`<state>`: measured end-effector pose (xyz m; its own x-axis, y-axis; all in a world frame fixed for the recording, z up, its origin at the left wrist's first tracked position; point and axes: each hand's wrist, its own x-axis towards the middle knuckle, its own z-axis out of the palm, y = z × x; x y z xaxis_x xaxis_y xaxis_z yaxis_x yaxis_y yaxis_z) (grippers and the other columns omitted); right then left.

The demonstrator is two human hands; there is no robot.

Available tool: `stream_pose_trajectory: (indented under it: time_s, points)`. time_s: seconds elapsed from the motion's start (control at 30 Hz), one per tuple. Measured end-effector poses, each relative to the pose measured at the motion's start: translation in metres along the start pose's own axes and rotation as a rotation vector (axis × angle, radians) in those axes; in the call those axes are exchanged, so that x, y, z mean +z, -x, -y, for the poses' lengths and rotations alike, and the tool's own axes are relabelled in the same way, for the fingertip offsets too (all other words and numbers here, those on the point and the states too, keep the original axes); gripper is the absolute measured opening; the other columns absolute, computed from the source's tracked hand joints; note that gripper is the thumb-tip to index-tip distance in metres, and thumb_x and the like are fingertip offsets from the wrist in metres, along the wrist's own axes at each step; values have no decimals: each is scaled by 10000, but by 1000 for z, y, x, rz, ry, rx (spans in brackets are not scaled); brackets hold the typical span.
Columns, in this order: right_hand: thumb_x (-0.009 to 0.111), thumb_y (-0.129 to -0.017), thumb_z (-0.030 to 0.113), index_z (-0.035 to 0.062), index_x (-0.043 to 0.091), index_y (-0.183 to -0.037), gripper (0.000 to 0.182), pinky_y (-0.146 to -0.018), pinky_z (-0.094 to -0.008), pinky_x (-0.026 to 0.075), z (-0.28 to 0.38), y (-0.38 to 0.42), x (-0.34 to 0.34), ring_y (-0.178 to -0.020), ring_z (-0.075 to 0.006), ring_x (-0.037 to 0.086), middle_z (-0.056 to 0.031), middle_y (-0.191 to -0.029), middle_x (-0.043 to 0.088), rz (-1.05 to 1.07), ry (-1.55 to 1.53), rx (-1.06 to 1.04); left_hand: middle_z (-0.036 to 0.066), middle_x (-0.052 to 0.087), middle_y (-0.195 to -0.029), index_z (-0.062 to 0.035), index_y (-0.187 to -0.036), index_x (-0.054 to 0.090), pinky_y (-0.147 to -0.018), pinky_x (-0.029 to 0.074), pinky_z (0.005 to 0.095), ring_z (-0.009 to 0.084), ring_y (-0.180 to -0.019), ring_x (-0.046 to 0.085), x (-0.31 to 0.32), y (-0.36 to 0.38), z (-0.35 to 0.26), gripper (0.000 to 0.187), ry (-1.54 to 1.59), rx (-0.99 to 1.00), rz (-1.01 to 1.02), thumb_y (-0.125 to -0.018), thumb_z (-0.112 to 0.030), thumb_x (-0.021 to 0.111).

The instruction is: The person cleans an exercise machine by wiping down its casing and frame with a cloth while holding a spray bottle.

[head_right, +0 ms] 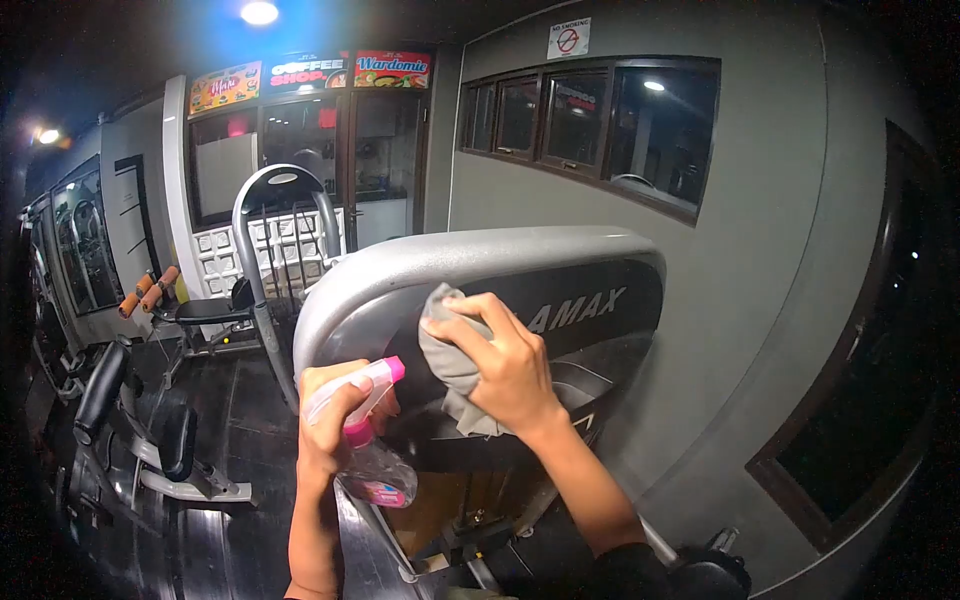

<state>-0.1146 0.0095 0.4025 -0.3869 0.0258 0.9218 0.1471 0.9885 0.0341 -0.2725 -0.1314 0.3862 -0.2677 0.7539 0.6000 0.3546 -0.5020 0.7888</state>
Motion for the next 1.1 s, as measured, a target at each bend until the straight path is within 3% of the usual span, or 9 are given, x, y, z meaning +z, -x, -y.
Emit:
stream_pose_trajectory:
  time_s: [0.1, 0.33, 0.5, 0.6, 0.77, 0.93, 1.1]
  points:
    - [719, -678, -25, 122, 710, -1020, 372, -786, -384, 565, -17, 8, -16, -914, -300, 686, -80, -994, 638, 47, 109, 86, 112, 618, -587, 53, -704, 661, -484, 416, 278, 150, -481, 557, -1, 1, -2, 413, -7, 30, 18, -837, -300, 493]
    - [698, -658, -64, 105, 670, -996, 379, -761, -388, 551, -15, 3, -11, -892, -319, 676, -89, -985, 626, -147, 134, 172, 107, 622, -629, 27, -706, 652, -543, 430, 303, 181, -531, 579, -5, 3, 2, 307, 39, 76, 65, -858, -212, 533]
    - [755, -669, 68, 141, 720, -923, 267, -760, -382, 565, -7, 11, -6, -910, -291, 678, -79, -1002, 638, 56, 42, -72, 121, 607, -627, 24, -704, 654, -546, 430, 312, 200, -526, 577, -15, 9, 5, 350, 49, 34, 97, -852, -269, 533]
    - [765, -673, 81, 137, 723, -918, 254, -747, -376, 565, -23, 14, -23, -899, -273, 683, -62, -979, 644, 143, 81, 14, 119, 601, -620, 24, -704, 655, -545, 430, 312, 199, -528, 580, -17, 9, 5, 349, -6, 66, 114, -852, -264, 527]
    - [773, -676, 62, 106, 701, -920, 258, -718, -391, 560, -27, 14, -26, -830, -288, 684, -75, -941, 626, -16, 186, 111, 116, 595, -608, 24, -699, 658, -540, 426, 308, 194, -518, 574, -16, 8, 5, 364, -51, 121, 123, -844, -282, 525]
    - [721, -730, 55, 156, 690, -931, 227, -712, -375, 565, 1, 16, -9, -854, -243, 672, -31, -954, 622, 245, 8, -93, 126, 592, -598, 33, -692, 662, -525, 411, 302, 194, -505, 567, -18, 16, 10, 410, 22, 70, 111, -816, -330, 518]
    - [695, -716, 13, 148, 701, -904, 232, -702, -379, 560, -15, 16, -34, -829, -257, 684, -26, -929, 636, 327, 146, 28, 124, 602, -601, 37, -689, 663, -517, 407, 301, 199, -500, 562, -21, 16, 14, 438, -27, 162, 133, -801, -357, 508]
